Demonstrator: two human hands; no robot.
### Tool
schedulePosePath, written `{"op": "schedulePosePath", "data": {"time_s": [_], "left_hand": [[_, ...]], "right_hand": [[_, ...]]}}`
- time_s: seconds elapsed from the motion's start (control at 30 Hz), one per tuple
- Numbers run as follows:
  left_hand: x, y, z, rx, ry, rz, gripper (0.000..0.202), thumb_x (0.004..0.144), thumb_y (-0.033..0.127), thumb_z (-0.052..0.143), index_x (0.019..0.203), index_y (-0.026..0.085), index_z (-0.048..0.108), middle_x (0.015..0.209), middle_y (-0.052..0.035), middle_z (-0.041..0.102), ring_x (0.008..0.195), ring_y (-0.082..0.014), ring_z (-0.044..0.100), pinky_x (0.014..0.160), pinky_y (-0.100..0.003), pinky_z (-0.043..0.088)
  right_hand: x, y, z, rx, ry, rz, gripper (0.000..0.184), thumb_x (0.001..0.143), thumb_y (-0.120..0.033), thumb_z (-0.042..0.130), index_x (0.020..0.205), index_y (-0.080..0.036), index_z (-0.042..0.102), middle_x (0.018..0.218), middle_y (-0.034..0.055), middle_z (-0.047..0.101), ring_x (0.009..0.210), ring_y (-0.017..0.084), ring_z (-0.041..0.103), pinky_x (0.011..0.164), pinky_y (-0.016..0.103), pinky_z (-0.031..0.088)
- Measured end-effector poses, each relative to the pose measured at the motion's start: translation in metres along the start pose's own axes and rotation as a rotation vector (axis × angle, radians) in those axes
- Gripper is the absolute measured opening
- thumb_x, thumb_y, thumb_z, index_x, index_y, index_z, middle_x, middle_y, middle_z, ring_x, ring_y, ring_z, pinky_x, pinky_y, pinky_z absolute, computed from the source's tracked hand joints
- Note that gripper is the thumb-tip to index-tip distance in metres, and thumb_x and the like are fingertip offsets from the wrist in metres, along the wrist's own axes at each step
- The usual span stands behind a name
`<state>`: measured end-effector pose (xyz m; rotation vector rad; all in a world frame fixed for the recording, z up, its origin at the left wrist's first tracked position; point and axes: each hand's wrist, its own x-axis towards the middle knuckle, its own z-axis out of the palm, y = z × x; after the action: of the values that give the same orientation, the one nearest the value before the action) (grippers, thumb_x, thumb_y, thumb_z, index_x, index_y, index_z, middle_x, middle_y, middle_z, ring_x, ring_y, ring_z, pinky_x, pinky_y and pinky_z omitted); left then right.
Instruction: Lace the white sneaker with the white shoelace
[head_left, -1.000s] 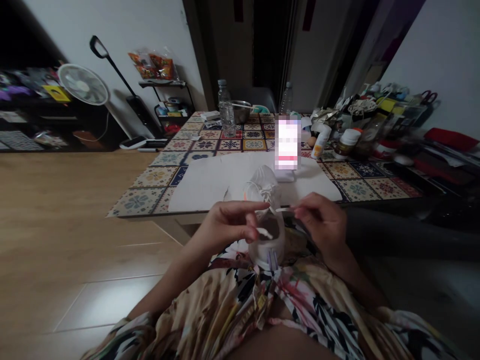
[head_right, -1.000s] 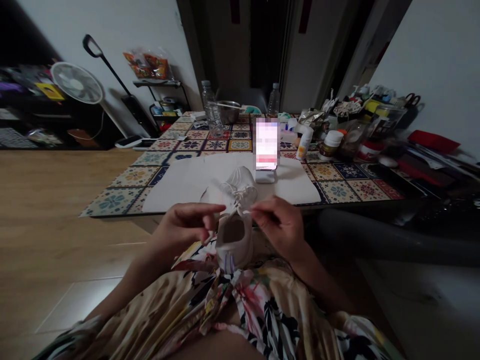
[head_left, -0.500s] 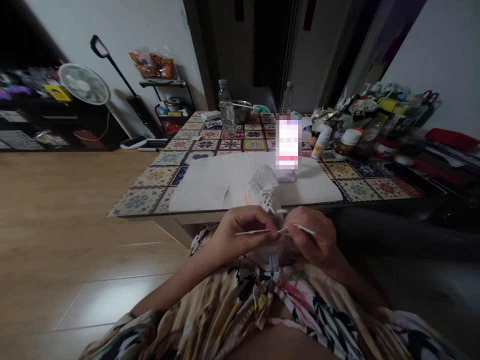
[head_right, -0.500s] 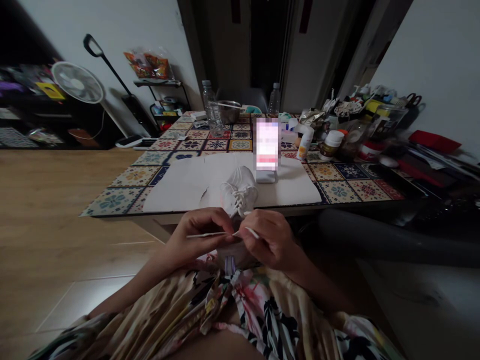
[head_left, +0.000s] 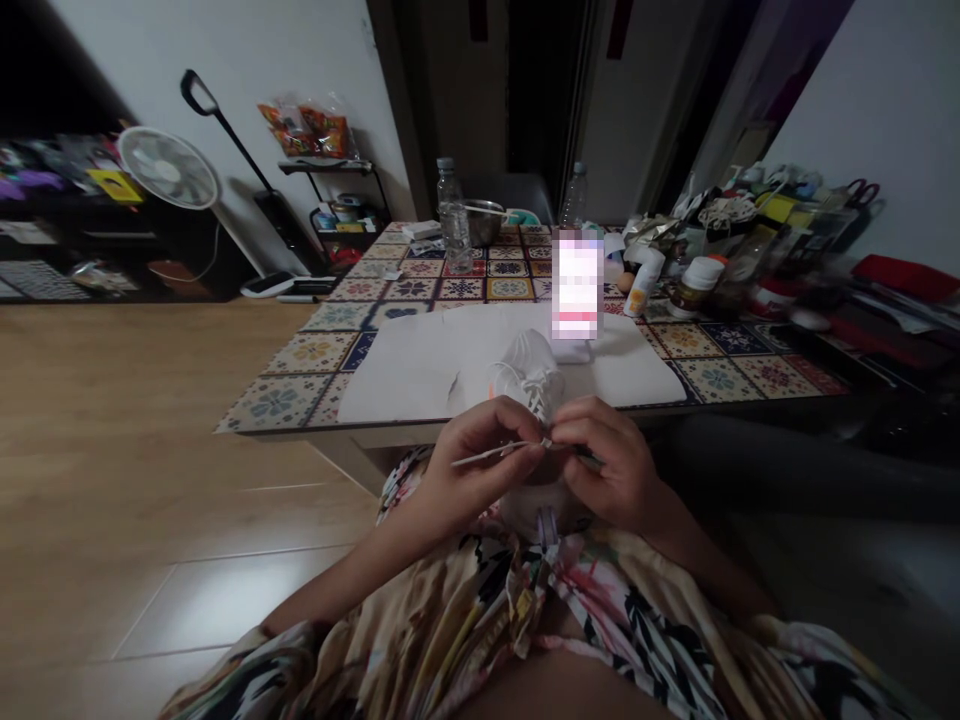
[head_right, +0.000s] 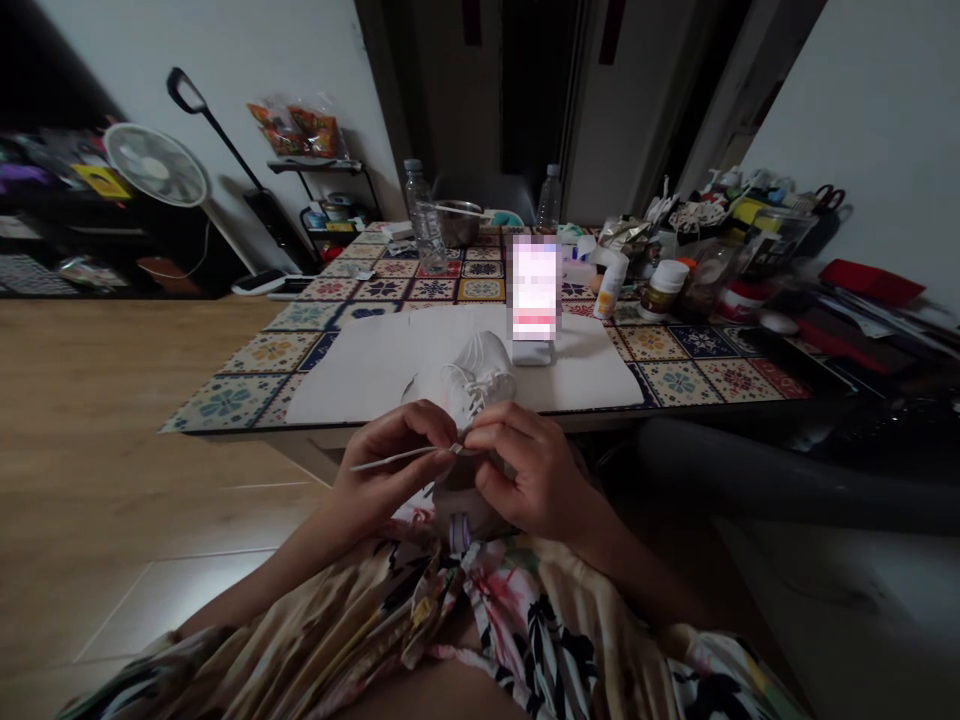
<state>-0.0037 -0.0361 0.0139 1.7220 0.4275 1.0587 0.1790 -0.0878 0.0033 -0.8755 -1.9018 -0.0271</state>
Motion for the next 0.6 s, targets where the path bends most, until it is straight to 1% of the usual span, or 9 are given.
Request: {"op": "schedulePosePath", "data": {"time_s": [0.07, 0.17, 0.27, 0.33, 0.4, 0.47, 0.5, 0.57, 0.6], "left_hand": [[-0.001, -0.001, 0.001, -0.042, 0.018, -0.066, 0.006, 0.082, 0.018, 0.067, 0.078, 0.019, 0.062, 0.078, -0.0013, 0.064, 0.072, -0.0122, 0.058, 0.064, -0.021, 0.049], [-0.001, -0.002, 0.002, -0.093, 0.039, -0.111, 0.007, 0.081, 0.019, 0.069, 0.077, 0.017, 0.063, 0.074, -0.0003, 0.065, 0.069, -0.0111, 0.058, 0.063, -0.02, 0.049], [0.0, -0.002, 0.004, -0.124, 0.039, -0.148, 0.008, 0.079, 0.018, 0.071, 0.075, 0.017, 0.065, 0.074, -0.0008, 0.067, 0.07, -0.0114, 0.06, 0.065, -0.021, 0.05], [0.001, -0.004, 0.004, -0.14, 0.034, -0.158, 0.009, 0.077, 0.017, 0.072, 0.072, 0.017, 0.065, 0.073, -0.0007, 0.068, 0.068, -0.0114, 0.06, 0.065, -0.021, 0.05], [0.002, -0.006, 0.003, -0.167, 0.03, -0.155, 0.009, 0.076, 0.015, 0.074, 0.071, 0.016, 0.066, 0.07, -0.0002, 0.067, 0.066, -0.0108, 0.059, 0.064, -0.021, 0.049], [0.005, -0.011, 0.002, -0.235, 0.043, -0.159, 0.011, 0.075, 0.016, 0.076, 0.071, 0.016, 0.066, 0.068, 0.0007, 0.066, 0.062, -0.0095, 0.058, 0.06, -0.019, 0.047], [0.007, -0.013, 0.001, -0.289, 0.06, -0.162, 0.013, 0.075, 0.018, 0.077, 0.071, 0.016, 0.065, 0.068, 0.0011, 0.066, 0.061, -0.0089, 0.057, 0.059, -0.019, 0.046], [0.013, -0.018, -0.001, -0.436, 0.115, -0.159, 0.02, 0.075, 0.025, 0.08, 0.071, 0.016, 0.063, 0.071, 0.0005, 0.067, 0.062, -0.0089, 0.058, 0.058, -0.018, 0.047], [0.017, -0.019, -0.003, -0.523, 0.153, -0.152, 0.023, 0.074, 0.027, 0.081, 0.072, 0.016, 0.061, 0.075, -0.0006, 0.068, 0.066, -0.01, 0.061, 0.061, -0.019, 0.049]], "right_hand": [[-0.002, 0.004, 0.002, -0.02, 0.034, -0.027, 0.022, 0.085, -0.011, 0.057, 0.103, -0.023, 0.057, 0.093, 0.0039, 0.066, 0.087, 0.018, 0.064, 0.074, 0.031, 0.054], [-0.005, 0.008, 0.004, -0.112, 0.049, -0.135, 0.028, 0.086, -0.015, 0.062, 0.112, -0.023, 0.055, 0.096, 0.0043, 0.067, 0.088, 0.018, 0.063, 0.076, 0.031, 0.052], [-0.007, 0.006, 0.001, -0.216, 0.028, -0.216, 0.023, 0.091, -0.016, 0.057, 0.112, -0.024, 0.057, 0.097, 0.0045, 0.066, 0.083, 0.016, 0.062, 0.074, 0.03, 0.05], [-0.008, 0.003, -0.002, -0.222, 0.029, -0.223, 0.02, 0.092, -0.016, 0.054, 0.11, -0.024, 0.06, 0.096, 0.0042, 0.065, 0.08, 0.016, 0.06, 0.071, 0.03, 0.048], [-0.008, 0.0, -0.003, -0.165, 0.041, -0.199, 0.02, 0.092, -0.016, 0.054, 0.108, -0.025, 0.061, 0.097, 0.004, 0.065, 0.084, 0.017, 0.06, 0.074, 0.033, 0.049], [-0.007, 0.0, -0.002, -0.052, 0.089, -0.13, 0.018, 0.091, -0.016, 0.056, 0.104, -0.027, 0.063, 0.1, 0.0037, 0.065, 0.092, 0.019, 0.06, 0.082, 0.036, 0.049], [-0.006, 0.001, -0.001, 0.032, 0.14, -0.077, 0.014, 0.091, -0.017, 0.058, 0.099, -0.027, 0.064, 0.1, 0.0035, 0.065, 0.098, 0.02, 0.06, 0.086, 0.039, 0.049], [-0.002, 0.005, 0.001, 0.246, 0.292, 0.046, 0.003, 0.091, -0.026, 0.062, 0.089, -0.027, 0.064, 0.098, 0.003, 0.065, 0.107, 0.022, 0.059, 0.094, 0.042, 0.047], [0.0, 0.008, 0.002, 0.374, 0.372, 0.112, 0.008, 0.09, -0.032, 0.064, 0.084, -0.027, 0.062, 0.094, 0.0023, 0.065, 0.108, 0.023, 0.059, 0.096, 0.044, 0.047]]}}
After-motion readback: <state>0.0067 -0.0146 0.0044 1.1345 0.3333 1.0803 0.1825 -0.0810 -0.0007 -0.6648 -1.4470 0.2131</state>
